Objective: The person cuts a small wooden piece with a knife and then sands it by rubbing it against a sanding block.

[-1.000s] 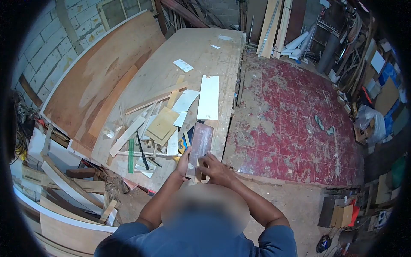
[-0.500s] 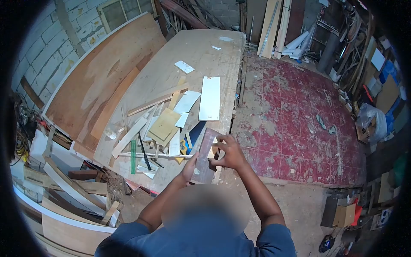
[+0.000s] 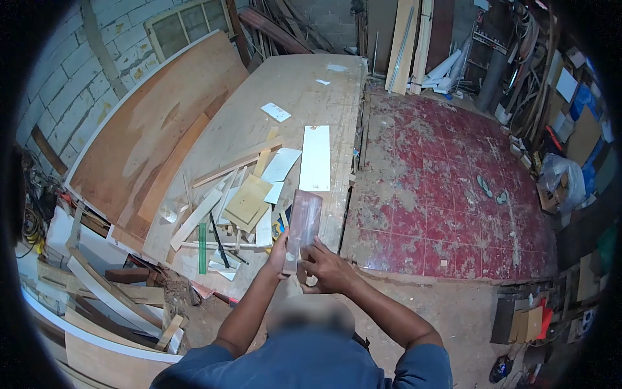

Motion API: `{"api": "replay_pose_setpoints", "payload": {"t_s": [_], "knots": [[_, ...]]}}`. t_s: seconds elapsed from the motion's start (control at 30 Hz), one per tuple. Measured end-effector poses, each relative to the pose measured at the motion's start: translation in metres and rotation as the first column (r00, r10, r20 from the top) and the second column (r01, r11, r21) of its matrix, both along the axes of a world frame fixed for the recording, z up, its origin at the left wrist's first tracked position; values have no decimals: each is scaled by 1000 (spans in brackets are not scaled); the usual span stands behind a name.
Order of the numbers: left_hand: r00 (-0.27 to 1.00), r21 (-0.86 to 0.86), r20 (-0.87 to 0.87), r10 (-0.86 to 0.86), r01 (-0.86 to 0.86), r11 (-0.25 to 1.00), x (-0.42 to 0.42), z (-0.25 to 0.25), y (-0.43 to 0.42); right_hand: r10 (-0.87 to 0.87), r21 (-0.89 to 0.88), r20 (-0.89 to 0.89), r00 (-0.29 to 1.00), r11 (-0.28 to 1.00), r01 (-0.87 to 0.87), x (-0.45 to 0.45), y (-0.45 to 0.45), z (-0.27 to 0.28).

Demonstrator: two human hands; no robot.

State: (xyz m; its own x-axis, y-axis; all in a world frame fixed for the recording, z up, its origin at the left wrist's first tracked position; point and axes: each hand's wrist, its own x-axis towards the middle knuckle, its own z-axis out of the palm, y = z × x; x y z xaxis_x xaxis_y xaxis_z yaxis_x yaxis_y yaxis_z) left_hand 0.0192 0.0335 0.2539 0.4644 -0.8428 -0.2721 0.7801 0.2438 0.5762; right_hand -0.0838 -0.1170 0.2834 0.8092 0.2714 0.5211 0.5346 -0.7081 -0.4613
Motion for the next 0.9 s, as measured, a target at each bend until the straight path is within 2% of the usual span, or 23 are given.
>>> {"api": "replay_pose_setpoints", "payload": {"t_s": [0.03,0.1,0.13,0.17,0.2,0.23,0.27,0.3,0.33,0.37,0.43,0.53,0.63,0.77,0.9], "knots": [[996,90,20,85,-86,992,0,8,-2,36,12,-31,999,999,-36,1,-5,2],[986,129,115,-123,108,986,-3,-1,8,-281,-45,69,957,958,284,23,-40,-6],[989,188,92,-112,93,978,-14,8,9,-338,119,21,941,935,333,37,-67,-8],[991,242,76,-109,88,966,-22,19,6,-359,114,23,933,928,354,43,-80,-18],[988,231,89,-129,105,967,-24,17,0,-361,499,-132,923,780,377,52,-95,-24],[988,255,147,-38,-1,967,-26,13,0,-288,790,-263,921,484,377,58,-103,-20],[978,273,200,59,-113,955,-26,8,1,-168,929,-251,953,236,286,56,-105,-20],[978,268,201,53,-107,957,-21,2,2,-175,928,-249,953,238,287,50,-99,-12],[989,239,136,58,-90,967,-13,-6,5,52,997,-58,997,-49,60,42,-86,3],[995,209,72,64,-78,975,-8,-11,8,209,922,199,957,-372,-111,36,-75,14],[994,198,36,104,-109,974,-3,-10,10,226,909,180,957,-409,-74,30,-63,22],[987,190,86,137,-152,970,3,-12,12,303,882,291,908,-453,-132,22,-53,27],[987,175,88,138,-152,973,5,-11,12,304,882,256,918,-461,-94,20,-50,19],[988,160,92,125,-138,977,4,-14,12,300,901,219,929,-427,-75,16,-51,12],[989,195,80,121,-135,971,1,-16,9,345,905,275,897,-408,-121,14,-53,6]]}}
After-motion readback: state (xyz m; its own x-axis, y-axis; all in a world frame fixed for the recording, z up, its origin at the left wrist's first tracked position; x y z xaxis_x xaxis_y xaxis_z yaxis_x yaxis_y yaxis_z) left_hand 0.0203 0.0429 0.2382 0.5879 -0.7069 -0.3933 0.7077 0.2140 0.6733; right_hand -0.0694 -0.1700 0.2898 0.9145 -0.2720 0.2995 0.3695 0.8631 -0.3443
